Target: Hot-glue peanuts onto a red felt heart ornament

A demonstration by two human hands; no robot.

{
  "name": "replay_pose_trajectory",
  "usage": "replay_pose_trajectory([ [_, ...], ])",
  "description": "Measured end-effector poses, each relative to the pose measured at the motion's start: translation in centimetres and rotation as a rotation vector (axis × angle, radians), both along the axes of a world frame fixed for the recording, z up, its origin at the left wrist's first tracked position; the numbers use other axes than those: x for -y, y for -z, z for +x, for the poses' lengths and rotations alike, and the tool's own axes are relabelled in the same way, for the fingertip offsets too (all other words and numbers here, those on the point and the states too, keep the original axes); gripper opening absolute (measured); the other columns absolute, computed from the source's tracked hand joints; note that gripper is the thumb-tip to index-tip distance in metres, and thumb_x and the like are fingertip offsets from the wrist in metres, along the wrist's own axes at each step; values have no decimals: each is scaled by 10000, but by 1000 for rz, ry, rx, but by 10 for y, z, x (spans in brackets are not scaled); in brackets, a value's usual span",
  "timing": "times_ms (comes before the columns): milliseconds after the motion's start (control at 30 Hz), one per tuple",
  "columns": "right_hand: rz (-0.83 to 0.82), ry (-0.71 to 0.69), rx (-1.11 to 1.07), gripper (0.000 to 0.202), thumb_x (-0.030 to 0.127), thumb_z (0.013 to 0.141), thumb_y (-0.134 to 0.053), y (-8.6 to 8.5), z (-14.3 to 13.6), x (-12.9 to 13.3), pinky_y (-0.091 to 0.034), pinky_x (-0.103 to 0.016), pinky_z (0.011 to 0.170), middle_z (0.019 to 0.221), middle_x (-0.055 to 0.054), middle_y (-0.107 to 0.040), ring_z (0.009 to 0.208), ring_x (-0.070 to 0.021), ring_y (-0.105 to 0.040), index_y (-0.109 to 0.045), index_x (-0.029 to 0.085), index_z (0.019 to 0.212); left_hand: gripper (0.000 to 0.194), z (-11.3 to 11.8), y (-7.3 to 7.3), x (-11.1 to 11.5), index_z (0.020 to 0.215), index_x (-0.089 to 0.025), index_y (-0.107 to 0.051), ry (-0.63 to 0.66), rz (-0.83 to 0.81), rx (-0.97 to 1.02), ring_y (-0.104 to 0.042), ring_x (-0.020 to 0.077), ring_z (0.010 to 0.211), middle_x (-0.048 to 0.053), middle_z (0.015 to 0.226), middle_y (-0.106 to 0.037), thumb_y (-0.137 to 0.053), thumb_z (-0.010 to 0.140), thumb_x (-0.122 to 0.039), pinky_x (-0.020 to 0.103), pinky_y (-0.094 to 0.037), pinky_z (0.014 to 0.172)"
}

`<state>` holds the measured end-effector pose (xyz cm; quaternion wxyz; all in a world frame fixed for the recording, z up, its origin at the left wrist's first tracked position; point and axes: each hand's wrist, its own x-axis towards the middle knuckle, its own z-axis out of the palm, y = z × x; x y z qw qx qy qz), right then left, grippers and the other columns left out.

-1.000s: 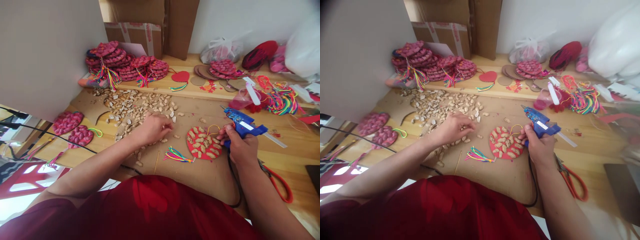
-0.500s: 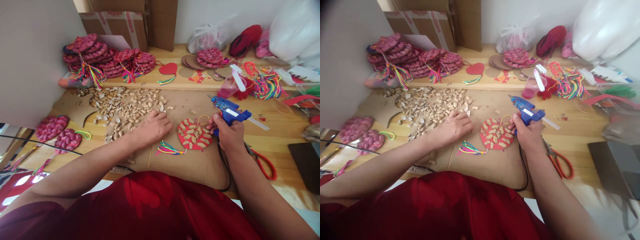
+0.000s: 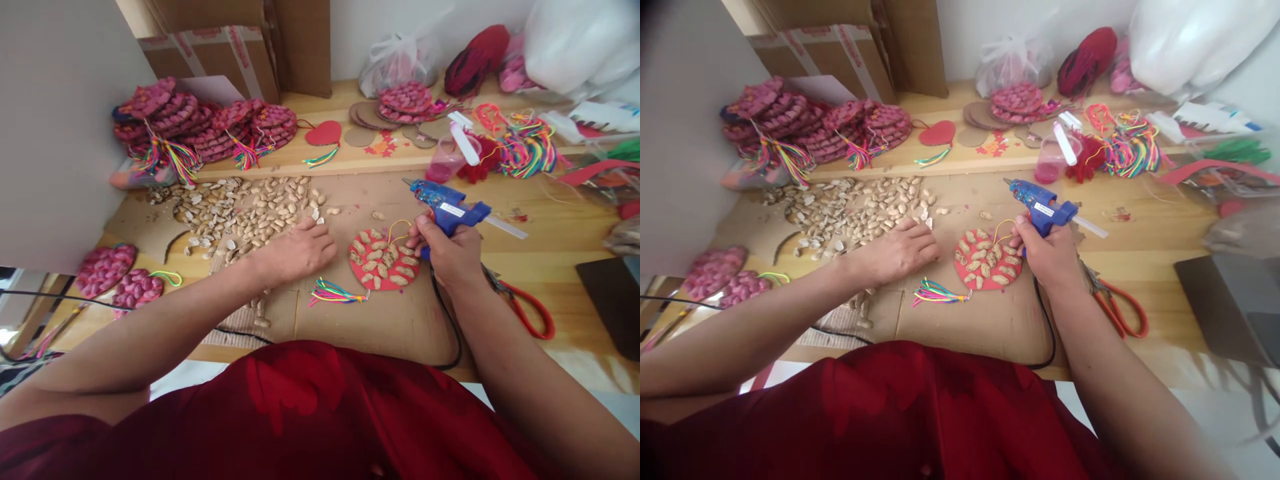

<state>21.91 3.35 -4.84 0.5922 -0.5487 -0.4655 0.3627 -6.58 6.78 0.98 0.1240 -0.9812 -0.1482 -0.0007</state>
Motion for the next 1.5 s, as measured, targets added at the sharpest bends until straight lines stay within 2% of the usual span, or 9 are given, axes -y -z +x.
replay_pose_trajectory([
  [233,23,3,7,244,407,832,-739,4,1,-1,-472,-232,380,750,-30,-647,530,-190,-622,-645,197,914,273,10,-7,0,866,-159,-633,78,-153,85,-531,194,827,61,810,-661,-451,1028,-282,342,-343,778],
  [467,34,2,-7,195,371,838,-727,3,0,-2,-466,-248,370,727,-34,-640,523,-203,-622,-644,200,879,237,35,-14,2,929,-167,-646,128,-253,94,-558,181,886,67,917,-688,-446,1027,-248,337,-329,768],
  [733,49,-6,15,168,351,860,-710,6,1,-2,-468,-239,376,722,-23,-641,522,-194,-624,-645,200,893,228,44,-10,-4,983,-184,-656,156,-275,21,-580,185,968,68,1015,-712,-442,1024,-249,346,-314,771],
  [900,49,1,-4,186,360,837,-724,4,0,-2,-462,-254,370,715,-32,-634,515,-205,-618,-641,196,870,238,46,-7,-5,965,-175,-654,166,-251,-4,-581,195,977,66,1009,-716,-440,1023,-260,352,-300,765],
  [1067,42,3,-22,190,358,824,-726,1,-2,-2,-460,-246,362,707,-22,-629,508,-199,-617,-636,199,877,229,46,-10,-4,985,-191,-651,144,-296,-4,-580,193,1003,70,1033,-715,-432,1023,-249,338,-305,780],
  [1267,36,4,-10,187,356,826,-724,2,-1,-1,-473,-247,368,703,-19,-629,504,-193,-610,-637,200,879,243,28,-16,-5,1065,-213,-637,88,-333,127,-576,180,943,50,958,-699,-408,1038,-292,335,-311,839],
  [1400,27,-4,8,173,351,843,-720,3,1,-1,-479,-244,376,728,-24,-640,527,-197,-623,-642,201,882,245,15,-9,-2,969,-205,-650,6,-291,237,-562,171,902,30,911,-695,-433,1034,-299,338,-306,840],
  [1500,9,-11,16,179,356,852,-722,3,2,-1,-489,-247,393,765,-36,-652,553,-200,-636,-640,201,886,270,16,-2,4,902,-210,-665,-37,-287,258,-564,166,894,12,876,-695,-448,1031,-307,342,-299,828],
])
